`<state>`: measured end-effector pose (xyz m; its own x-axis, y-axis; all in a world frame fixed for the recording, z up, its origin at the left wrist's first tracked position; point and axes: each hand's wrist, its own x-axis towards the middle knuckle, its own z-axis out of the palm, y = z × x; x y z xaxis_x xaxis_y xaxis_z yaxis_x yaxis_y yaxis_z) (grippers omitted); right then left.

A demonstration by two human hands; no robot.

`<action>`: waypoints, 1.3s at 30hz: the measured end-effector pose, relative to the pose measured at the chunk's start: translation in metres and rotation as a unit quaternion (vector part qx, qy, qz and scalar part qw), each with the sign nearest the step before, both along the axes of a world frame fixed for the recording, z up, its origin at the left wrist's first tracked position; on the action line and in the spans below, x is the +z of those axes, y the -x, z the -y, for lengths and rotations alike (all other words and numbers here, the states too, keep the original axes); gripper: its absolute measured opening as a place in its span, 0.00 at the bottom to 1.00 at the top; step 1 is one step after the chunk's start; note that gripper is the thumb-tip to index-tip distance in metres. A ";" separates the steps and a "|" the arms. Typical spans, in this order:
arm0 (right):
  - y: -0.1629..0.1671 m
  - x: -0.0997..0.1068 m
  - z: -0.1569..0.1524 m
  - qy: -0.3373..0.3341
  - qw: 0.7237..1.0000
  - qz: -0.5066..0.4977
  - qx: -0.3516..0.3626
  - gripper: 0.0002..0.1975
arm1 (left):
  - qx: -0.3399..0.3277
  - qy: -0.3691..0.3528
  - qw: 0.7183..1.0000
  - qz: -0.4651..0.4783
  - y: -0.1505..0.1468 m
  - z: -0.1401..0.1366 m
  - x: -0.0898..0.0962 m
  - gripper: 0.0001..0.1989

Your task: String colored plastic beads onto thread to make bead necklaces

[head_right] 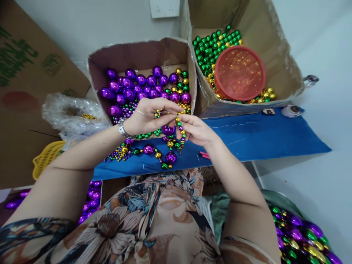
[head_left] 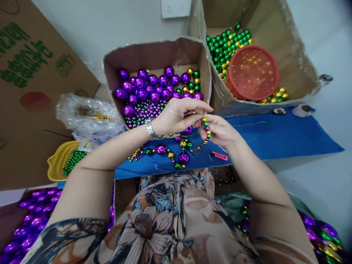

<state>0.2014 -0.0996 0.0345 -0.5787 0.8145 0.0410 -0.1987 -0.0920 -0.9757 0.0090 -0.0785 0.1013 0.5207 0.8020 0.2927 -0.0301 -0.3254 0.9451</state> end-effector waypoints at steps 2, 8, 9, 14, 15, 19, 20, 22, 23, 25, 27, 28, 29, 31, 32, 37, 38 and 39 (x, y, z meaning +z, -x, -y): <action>0.000 0.004 0.003 -0.006 1.000 0.010 -0.024 0.21 | 0.020 0.000 1.000 0.008 0.000 -0.001 -0.001 0.08; 0.005 0.018 0.013 -0.032 0.983 0.068 -0.164 0.19 | 0.047 -0.104 0.992 -0.057 0.004 -0.012 -0.010 0.05; 0.006 0.019 0.014 -0.037 0.982 0.074 -0.171 0.20 | 0.045 -0.128 0.988 -0.075 0.006 -0.013 -0.012 0.04; 0.003 0.019 0.014 -0.043 0.978 0.043 -0.200 0.18 | 0.081 -0.182 0.974 -0.107 0.017 -0.017 -0.017 0.06; 0.002 0.017 0.014 -0.041 0.977 0.027 -0.206 0.18 | 0.088 -0.176 0.975 -0.104 0.020 -0.016 -0.017 0.07; -0.001 0.005 0.012 -0.018 0.979 -0.010 -0.203 0.18 | 0.102 -0.061 0.992 -0.044 0.027 -0.006 -0.011 0.08; 0.001 0.002 0.013 -0.012 0.981 -0.015 -0.195 0.18 | 0.100 -0.019 0.995 -0.014 0.027 -0.003 -0.009 0.09; 0.005 -0.001 0.014 0.000 0.984 -0.021 -0.175 0.19 | 0.086 0.057 0.993 0.048 0.023 0.003 -0.005 0.11; 0.008 -0.001 0.015 0.005 0.986 -0.020 -0.163 0.19 | 0.076 0.087 0.990 0.075 0.021 0.005 -0.004 0.12; 0.010 0.002 0.016 0.006 0.988 -0.019 -0.156 0.19 | 0.060 0.129 0.984 0.112 0.016 0.007 -0.003 0.14; 0.008 0.009 0.016 -0.012 0.982 -0.029 -0.187 0.18 | 0.051 0.150 0.978 0.136 0.014 0.006 -0.004 0.15; 0.006 0.014 0.015 -0.024 0.976 -0.039 -0.213 0.19 | 0.046 0.155 0.976 0.146 0.013 0.004 -0.006 0.15; 0.004 0.020 0.014 -0.036 0.969 -0.049 -0.241 0.19 | 0.040 0.157 0.975 0.154 0.012 0.003 -0.007 0.15; 0.001 0.033 0.012 -0.050 0.957 -0.056 -0.280 0.20 | 0.022 0.160 0.973 0.166 0.011 0.002 -0.007 0.15; 0.001 0.040 0.011 -0.052 0.954 -0.052 -0.289 0.20 | 0.013 0.161 0.972 0.168 0.010 0.002 -0.005 0.15; 0.004 0.063 0.006 -0.061 0.958 -0.063 -0.272 0.20 | 0.016 0.138 0.978 0.154 0.006 0.006 0.010 0.15; 0.004 0.062 0.006 -0.068 0.959 -0.077 -0.266 0.20 | 0.021 0.125 0.980 0.156 0.007 0.007 0.011 0.15; 0.004 0.059 0.006 -0.073 0.959 -0.090 -0.259 0.20 | 0.025 0.113 0.980 0.161 0.010 0.007 0.010 0.15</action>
<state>0.1976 -0.1056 0.0935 -0.0701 0.9685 0.2388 -0.3474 0.2007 -0.9160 -0.0007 -0.0856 0.1111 0.3898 0.8870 0.2474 -0.3279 -0.1173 0.9374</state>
